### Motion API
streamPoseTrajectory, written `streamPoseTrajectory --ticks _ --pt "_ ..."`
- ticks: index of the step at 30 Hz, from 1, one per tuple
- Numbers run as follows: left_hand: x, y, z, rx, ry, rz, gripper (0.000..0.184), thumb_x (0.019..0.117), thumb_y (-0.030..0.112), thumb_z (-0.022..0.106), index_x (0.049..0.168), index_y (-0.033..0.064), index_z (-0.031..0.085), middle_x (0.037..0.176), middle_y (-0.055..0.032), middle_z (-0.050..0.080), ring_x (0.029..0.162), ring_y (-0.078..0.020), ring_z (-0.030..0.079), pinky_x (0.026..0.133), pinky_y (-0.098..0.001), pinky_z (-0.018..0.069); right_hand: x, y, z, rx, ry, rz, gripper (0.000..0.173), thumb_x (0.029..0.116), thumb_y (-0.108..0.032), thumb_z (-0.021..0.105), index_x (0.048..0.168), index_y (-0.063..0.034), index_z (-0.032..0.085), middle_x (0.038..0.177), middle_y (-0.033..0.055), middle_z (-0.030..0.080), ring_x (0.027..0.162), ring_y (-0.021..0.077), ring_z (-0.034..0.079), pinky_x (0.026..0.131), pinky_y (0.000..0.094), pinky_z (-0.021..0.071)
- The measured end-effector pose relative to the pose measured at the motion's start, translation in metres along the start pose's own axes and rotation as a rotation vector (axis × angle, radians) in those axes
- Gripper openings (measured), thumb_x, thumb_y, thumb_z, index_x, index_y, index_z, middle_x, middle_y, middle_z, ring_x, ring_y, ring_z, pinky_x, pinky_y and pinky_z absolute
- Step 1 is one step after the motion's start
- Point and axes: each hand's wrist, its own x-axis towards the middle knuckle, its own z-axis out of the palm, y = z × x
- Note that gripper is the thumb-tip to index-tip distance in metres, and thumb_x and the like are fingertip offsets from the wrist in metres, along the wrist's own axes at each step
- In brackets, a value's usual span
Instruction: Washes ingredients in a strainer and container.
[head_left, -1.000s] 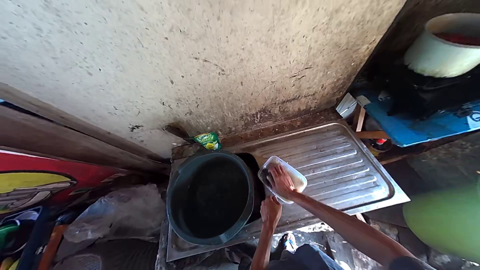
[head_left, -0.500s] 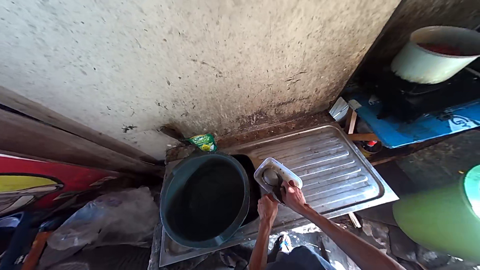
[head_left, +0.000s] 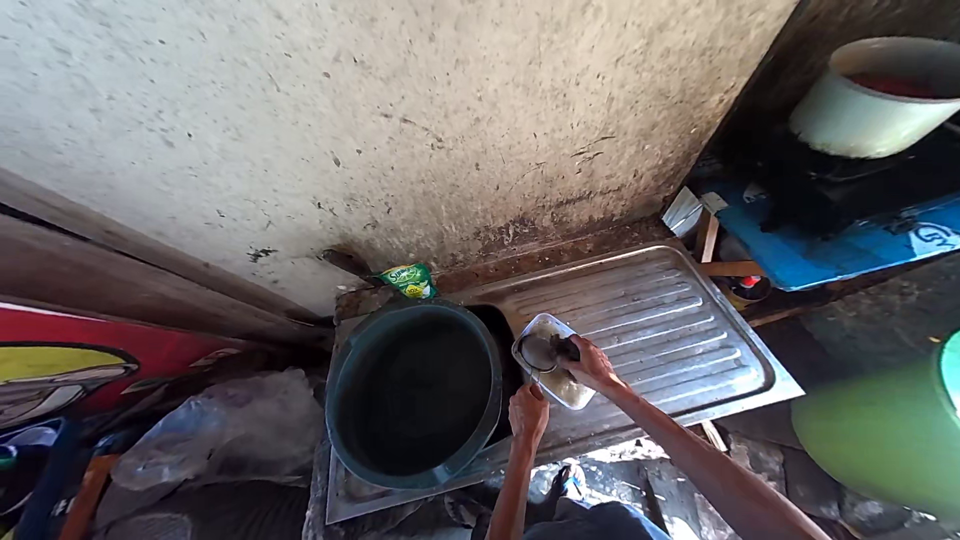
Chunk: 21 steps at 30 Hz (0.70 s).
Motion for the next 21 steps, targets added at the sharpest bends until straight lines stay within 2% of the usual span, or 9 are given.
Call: streamPoseTrajectory --ticks 2,5,7,9,10,12,14,18,21 --pt "0.001 0.001 0.004 0.009 -0.012 -0.006 0.046 0.1122 0.032 0.036 0.119 -0.001 0.067 0.121 -0.0233 0.068 0.119 -0.036 0.066 0.098 -0.054 0.0521 0.001 -0.004 0.024 -0.022 0.08 -0.165 0.05 0.0999 -0.037 0.064 0.134 -0.0006 0.061 0.14 0.0245 0.055 0.131 0.04 0.053 0.109 0.0513 0.0447" --pt "0.0 -0.002 0.008 0.04 -0.009 0.004 0.046 0.1119 0.033 0.035 0.12 -0.0001 0.067 0.123 -0.0225 0.068 0.12 -0.0351 0.065 0.099 -0.053 0.0523 0.025 0.006 0.059 -0.115 0.253 -0.301 0.04 0.1 -0.031 0.059 0.127 -0.0014 0.065 0.134 0.0265 0.056 0.127 0.0434 0.053 0.105 0.0503 0.0462" --pt "-0.002 -0.002 0.011 0.041 -0.005 0.017 0.046 0.1121 0.031 0.035 0.121 -0.0008 0.067 0.122 -0.0229 0.068 0.119 -0.0353 0.065 0.099 -0.0525 0.0523 0.043 -0.002 0.048 -0.068 0.21 -0.156 0.042 0.1042 -0.026 0.055 0.138 -0.0024 0.058 0.138 0.0263 0.056 0.131 0.0417 0.053 0.108 0.0504 0.0454" --pt "-0.006 -0.005 0.016 0.033 -0.01 0.009 0.046 0.1126 0.03 0.033 0.123 -0.0014 0.066 0.123 -0.0231 0.068 0.12 -0.0354 0.065 0.1 -0.0523 0.0517 0.052 -0.008 0.038 -0.056 0.106 -0.051 0.048 0.1059 -0.026 0.051 0.151 -0.0119 0.049 0.145 0.0223 0.054 0.135 0.0388 0.052 0.11 0.051 0.044" --pt "-0.006 -0.007 0.015 0.036 -0.005 0.007 0.047 0.1128 0.03 0.033 0.124 -0.0013 0.066 0.123 -0.023 0.068 0.121 -0.0353 0.065 0.1 -0.0522 0.0515 0.048 -0.01 0.04 -0.073 0.102 -0.09 0.046 0.1059 -0.027 0.051 0.149 -0.0117 0.052 0.144 0.0222 0.055 0.134 0.0393 0.052 0.11 0.0515 0.0438" --pt "-0.005 -0.008 0.013 0.036 0.002 0.003 0.047 0.1126 0.031 0.033 0.122 -0.0006 0.067 0.123 -0.0229 0.068 0.12 -0.0354 0.065 0.1 -0.0525 0.0517 0.028 -0.008 0.053 -0.141 0.175 -0.266 0.039 0.1055 -0.028 0.05 0.137 -0.0112 0.065 0.136 0.021 0.06 0.127 0.0401 0.055 0.105 0.0507 0.0466" --pt "-0.004 -0.009 0.013 0.038 0.007 0.007 0.046 0.1122 0.031 0.034 0.122 0.0005 0.067 0.122 -0.0222 0.069 0.119 -0.0353 0.066 0.099 -0.0527 0.0522 0.024 -0.002 0.06 -0.177 0.232 -0.371 0.036 0.1045 -0.027 0.05 0.131 -0.0145 0.071 0.132 0.0188 0.063 0.122 0.0396 0.058 0.101 0.0491 0.0496" --pt "-0.01 -0.006 0.017 0.062 0.005 0.002 0.047 0.1126 0.031 0.032 0.126 0.0002 0.065 0.124 -0.0222 0.068 0.121 -0.035 0.065 0.1 -0.0521 0.0516 0.057 -0.018 0.037 -0.16 0.023 -0.129 0.035 0.1059 -0.023 0.048 0.127 -0.0042 0.069 0.139 0.0206 0.058 0.134 0.0379 0.051 0.11 0.0506 0.042" --pt "-0.008 -0.004 0.013 0.054 0.008 -0.014 0.046 0.1124 0.031 0.033 0.125 0.0001 0.066 0.125 -0.0218 0.068 0.122 -0.0345 0.065 0.1 -0.0514 0.0519 0.033 -0.026 0.051 -0.189 0.105 -0.323 0.029 0.1009 -0.019 0.053 0.117 -0.0063 0.074 0.134 0.0175 0.063 0.129 0.0383 0.054 0.106 0.0504 0.0457"
